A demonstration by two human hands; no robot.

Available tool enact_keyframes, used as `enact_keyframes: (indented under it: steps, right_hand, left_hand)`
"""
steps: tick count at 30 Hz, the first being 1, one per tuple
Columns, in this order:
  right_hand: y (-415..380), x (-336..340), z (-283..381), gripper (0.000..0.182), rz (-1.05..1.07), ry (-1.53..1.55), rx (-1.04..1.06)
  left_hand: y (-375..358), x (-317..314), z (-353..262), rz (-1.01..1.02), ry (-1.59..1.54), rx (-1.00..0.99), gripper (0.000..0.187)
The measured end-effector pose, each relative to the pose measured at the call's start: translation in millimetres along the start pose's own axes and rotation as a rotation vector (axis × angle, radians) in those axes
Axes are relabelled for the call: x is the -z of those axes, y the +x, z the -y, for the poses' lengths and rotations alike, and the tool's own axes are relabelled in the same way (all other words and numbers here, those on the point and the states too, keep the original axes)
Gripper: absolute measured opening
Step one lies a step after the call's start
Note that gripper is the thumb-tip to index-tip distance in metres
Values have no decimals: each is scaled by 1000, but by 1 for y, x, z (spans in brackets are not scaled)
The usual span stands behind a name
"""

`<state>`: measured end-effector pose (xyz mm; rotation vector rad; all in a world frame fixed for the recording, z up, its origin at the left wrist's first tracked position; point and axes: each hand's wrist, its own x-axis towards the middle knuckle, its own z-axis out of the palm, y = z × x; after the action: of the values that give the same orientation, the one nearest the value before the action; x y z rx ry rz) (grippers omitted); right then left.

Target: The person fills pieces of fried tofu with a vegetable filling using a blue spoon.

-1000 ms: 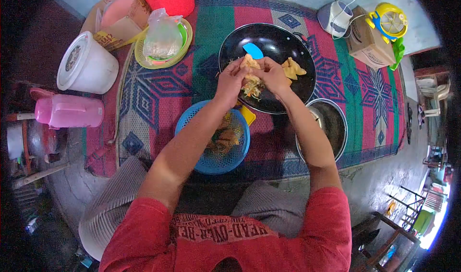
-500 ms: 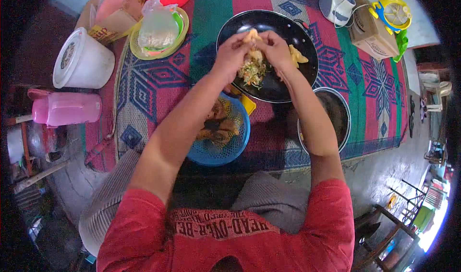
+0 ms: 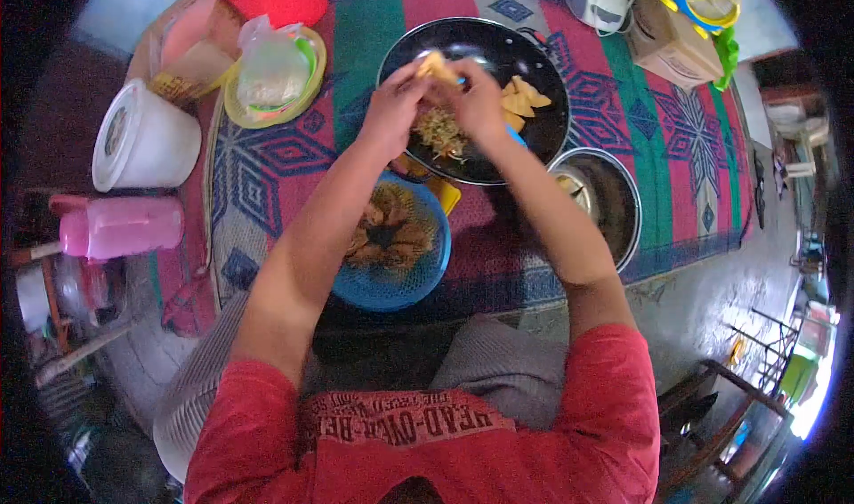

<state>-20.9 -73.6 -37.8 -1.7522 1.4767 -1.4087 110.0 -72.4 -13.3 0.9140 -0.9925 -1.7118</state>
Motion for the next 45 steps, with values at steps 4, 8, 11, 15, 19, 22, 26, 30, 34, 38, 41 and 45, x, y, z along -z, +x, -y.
enact_keyframes:
  steps: [4,8,11,15,19,22,26,30,34,38,41,45]
  right_hand:
    - [-23,-10,3,28,242,559,-475]
    - [-36,-32,-23,35,143,390,-367]
    - [-54,-50,-1,25,-13,166,-382]
    - [-79,-71,20,25,-13,415,-432]
    - [-90,-73,26,28,-78,374,-349]
    - [-71,-65,16,31,-57,308,-276]
    - [-30,-19,1,38,384,101,0]
    - [11,68,-3,30,565,143,-274]
    - [15,102,-52,27,489,26,-305]
    - [1,92,-47,27,552,-283,-338]
    - [0,86,-35,28,577,-354,-241]
    - [1,71,-48,28,633,-230,-213]
  left_hand:
    - [-17,20,17,-84,-97,104,33]
    - [-39,11,15,-61,-14,174,33]
    - [-40,35,40,-120,4,147,35]
    - [-57,51,35,-60,-84,134,37]
    - [-56,57,29,-129,54,202,38]
    - [-48,40,20,-97,119,180,37]
    - [-34,32,4,-104,64,206,39]
    - [-37,38,-21,-39,27,209,40]
    - [-46,54,-34,34,165,274,38]
    - [-67,64,-44,273,570,217,30]
    - [-84,63,-48,492,754,362,31]
    - [-99,82,-6,702,976,265,33]
